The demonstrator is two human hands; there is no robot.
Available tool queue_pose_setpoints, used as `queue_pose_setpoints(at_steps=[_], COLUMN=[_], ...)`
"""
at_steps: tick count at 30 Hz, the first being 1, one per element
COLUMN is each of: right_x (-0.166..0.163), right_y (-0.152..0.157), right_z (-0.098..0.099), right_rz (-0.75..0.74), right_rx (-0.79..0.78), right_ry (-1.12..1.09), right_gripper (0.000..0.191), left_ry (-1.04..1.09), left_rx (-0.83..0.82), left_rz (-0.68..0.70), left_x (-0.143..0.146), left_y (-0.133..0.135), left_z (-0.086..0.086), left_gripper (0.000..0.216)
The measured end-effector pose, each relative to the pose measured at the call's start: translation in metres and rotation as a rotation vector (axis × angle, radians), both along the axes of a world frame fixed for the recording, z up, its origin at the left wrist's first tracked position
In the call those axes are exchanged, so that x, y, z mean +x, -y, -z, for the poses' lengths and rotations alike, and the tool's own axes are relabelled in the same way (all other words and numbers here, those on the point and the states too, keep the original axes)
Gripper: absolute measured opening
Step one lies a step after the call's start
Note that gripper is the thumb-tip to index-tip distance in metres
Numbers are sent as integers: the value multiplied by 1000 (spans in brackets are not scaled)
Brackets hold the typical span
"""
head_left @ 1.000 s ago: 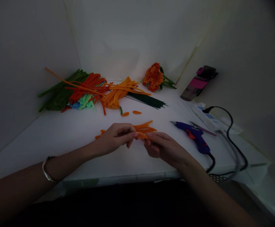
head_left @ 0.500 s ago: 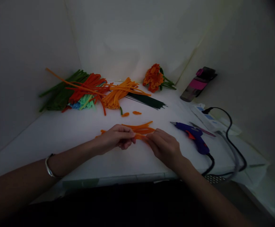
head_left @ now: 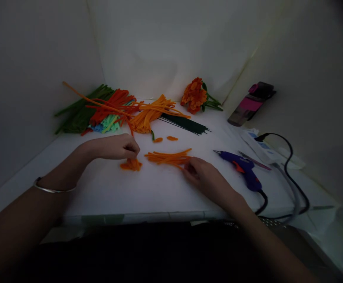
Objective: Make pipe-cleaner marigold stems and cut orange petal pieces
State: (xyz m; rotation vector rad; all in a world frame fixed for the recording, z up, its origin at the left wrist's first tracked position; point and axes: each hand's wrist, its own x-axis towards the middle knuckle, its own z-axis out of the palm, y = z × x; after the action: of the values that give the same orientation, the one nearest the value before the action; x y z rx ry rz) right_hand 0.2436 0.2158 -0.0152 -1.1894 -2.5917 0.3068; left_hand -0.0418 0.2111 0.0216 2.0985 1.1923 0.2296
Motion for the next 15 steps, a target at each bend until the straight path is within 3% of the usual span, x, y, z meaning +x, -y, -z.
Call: queue_pose_setpoints(at_steps=[4, 10, 12, 15], right_x=[2, 0, -2, -5], right_y=[3, 2, 3, 9], right_z=[-11, -16, -18, -21], right_rz=[2, -53, -16, 15], right_rx=[-161, -649, -608, -403], right_ry=[-134, -598, -717, -793], right_gripper=[9, 14, 13, 8], left_ry=[-72, -19, 119, 365], left_rx=[140, 522, 528, 378], left_rz=[-105, -335, -351, -269], left_x=[0, 17, 24, 35], left_y=[-1, 2, 6, 14], left_z=[5, 7, 6, 5], left_gripper=[34, 38, 36, 31])
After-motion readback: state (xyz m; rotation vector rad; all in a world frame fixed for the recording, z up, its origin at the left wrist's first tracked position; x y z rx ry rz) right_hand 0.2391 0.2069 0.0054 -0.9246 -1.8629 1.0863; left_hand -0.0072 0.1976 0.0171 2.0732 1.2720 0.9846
